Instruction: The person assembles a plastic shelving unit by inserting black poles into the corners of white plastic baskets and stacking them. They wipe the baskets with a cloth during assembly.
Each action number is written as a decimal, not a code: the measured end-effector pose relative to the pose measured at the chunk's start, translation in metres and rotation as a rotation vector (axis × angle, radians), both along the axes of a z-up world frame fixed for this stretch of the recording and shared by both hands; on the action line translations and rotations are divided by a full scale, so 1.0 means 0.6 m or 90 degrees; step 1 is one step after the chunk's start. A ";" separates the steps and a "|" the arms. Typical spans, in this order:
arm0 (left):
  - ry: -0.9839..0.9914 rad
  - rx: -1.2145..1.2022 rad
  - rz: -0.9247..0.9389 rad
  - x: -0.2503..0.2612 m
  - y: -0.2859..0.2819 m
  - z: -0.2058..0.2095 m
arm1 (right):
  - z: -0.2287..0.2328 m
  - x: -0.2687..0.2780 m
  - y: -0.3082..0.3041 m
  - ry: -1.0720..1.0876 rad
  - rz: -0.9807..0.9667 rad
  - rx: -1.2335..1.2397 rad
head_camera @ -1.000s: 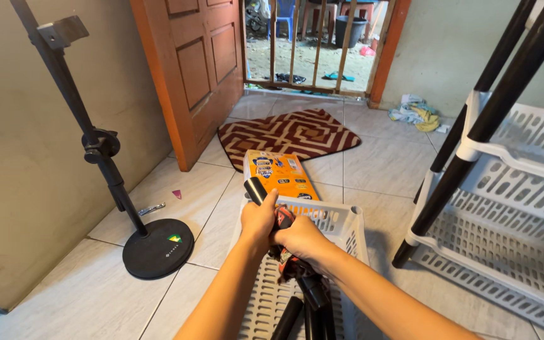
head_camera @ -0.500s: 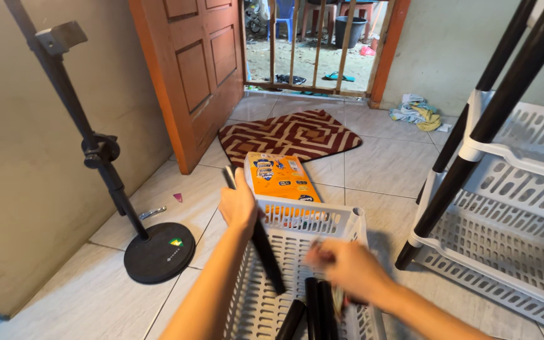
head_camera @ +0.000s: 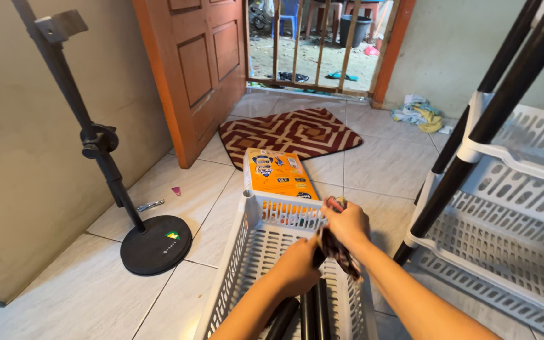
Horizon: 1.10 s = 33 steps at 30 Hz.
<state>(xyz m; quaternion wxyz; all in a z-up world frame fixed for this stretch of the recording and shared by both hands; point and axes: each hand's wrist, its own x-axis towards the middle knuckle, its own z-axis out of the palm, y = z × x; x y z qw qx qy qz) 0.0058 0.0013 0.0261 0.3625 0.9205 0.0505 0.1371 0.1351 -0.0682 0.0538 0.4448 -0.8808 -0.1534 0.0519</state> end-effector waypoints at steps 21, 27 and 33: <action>0.204 -0.011 0.399 -0.087 0.011 -0.139 | -0.034 -0.033 -0.034 0.697 0.083 0.328; 0.132 0.021 0.228 -0.027 -0.052 -0.035 | -0.068 -0.085 0.025 0.327 0.012 0.313; 0.159 -0.056 0.216 -0.028 -0.090 0.042 | -0.020 0.010 0.009 0.473 -0.062 0.208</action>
